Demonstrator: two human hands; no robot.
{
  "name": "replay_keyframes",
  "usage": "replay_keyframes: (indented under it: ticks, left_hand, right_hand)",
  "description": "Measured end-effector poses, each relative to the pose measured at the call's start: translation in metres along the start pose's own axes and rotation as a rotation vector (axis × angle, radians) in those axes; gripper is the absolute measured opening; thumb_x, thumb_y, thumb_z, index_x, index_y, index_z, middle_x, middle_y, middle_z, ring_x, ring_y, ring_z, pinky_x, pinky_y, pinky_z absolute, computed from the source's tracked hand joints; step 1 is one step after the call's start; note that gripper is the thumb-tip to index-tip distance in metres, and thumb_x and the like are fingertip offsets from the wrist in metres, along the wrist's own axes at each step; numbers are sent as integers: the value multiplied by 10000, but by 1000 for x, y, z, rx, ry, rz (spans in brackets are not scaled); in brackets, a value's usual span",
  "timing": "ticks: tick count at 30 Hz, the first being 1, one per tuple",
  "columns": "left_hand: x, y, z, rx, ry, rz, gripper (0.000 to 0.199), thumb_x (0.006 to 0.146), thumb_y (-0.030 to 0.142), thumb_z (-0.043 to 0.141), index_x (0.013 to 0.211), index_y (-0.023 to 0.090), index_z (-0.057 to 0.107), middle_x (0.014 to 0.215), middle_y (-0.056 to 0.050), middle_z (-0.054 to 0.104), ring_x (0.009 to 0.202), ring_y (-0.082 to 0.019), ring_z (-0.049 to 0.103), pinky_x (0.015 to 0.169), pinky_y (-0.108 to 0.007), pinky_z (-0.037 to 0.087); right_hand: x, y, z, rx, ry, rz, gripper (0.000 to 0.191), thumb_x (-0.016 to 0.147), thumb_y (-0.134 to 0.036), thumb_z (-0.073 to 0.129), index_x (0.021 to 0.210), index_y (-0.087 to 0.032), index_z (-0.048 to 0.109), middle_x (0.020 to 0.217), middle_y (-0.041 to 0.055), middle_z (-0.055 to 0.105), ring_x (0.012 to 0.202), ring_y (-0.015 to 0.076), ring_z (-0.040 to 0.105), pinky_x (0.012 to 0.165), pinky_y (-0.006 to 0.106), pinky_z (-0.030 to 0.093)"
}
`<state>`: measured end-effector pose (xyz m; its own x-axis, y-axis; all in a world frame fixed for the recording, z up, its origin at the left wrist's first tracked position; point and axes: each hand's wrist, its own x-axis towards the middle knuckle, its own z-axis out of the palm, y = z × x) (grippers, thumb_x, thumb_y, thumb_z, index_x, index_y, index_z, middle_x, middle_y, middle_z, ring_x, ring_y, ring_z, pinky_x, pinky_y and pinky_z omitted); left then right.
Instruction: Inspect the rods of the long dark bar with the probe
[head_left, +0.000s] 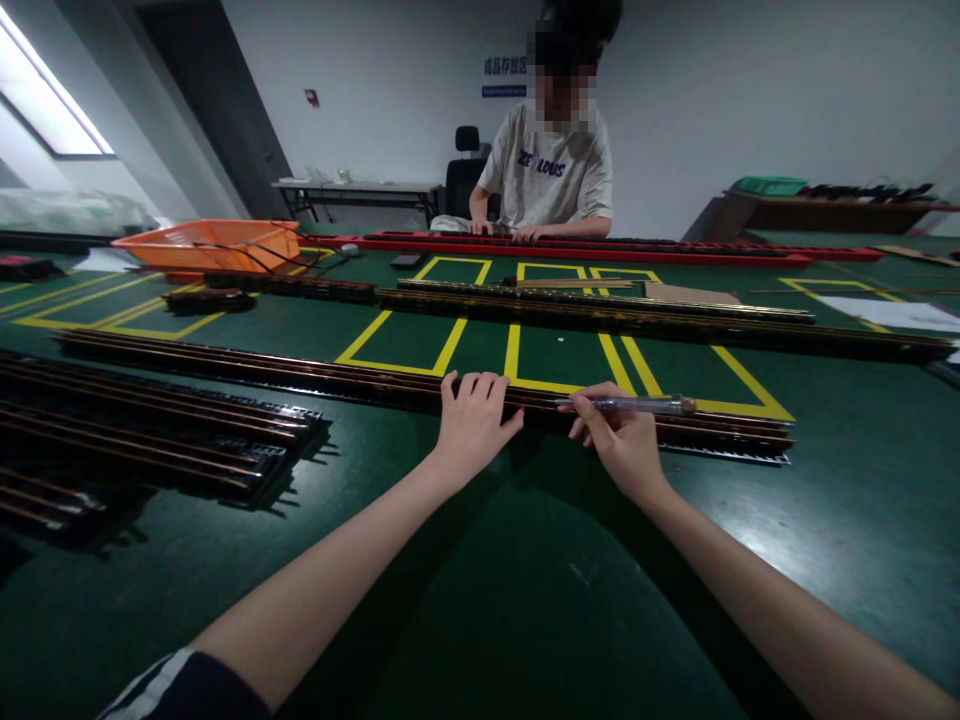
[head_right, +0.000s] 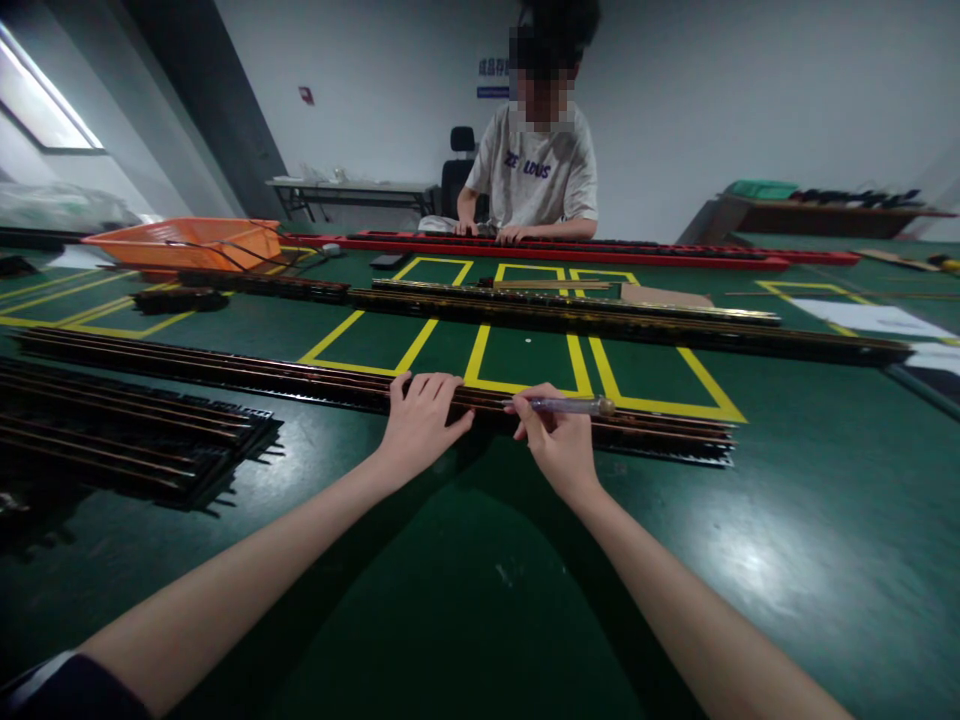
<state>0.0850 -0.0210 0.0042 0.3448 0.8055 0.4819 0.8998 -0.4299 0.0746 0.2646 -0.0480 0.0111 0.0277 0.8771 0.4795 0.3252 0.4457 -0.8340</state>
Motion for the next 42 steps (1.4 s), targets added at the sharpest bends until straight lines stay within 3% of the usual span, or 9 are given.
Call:
replay_keyframes:
  ticks: [9,19,42]
  left_hand:
    - [-1,1,0,-16,26,27,334,876,348,453,1135,164,555,1139,-99,615,1079,-266,508,1010,-506,262]
    - [-2,-2,2,-14,27,19,317,877,323,455,1135,171,560,1140,-85,613,1078,-259,518,1014,-503,279]
    - [-1,-1,2,-23,22,30,313,880,296,434,1135,162,558,1142,-87,615,1080,-256,515,1022,-505,264]
  right_hand:
    - [1,-3,0,-29,8,-1,218,820,-389,579,768,-177,573,738,53,678,488,120,589,402,229,445]
    - [-1,3,-2,-104,98,-26,214,845,-378,548,764,-182,580,620,21,643,460,119,575,418,234,438]
    - [0,2,-1,-61,49,-9,209,840,-372,555,757,-181,580,650,25,647,478,119,575,420,235,427]
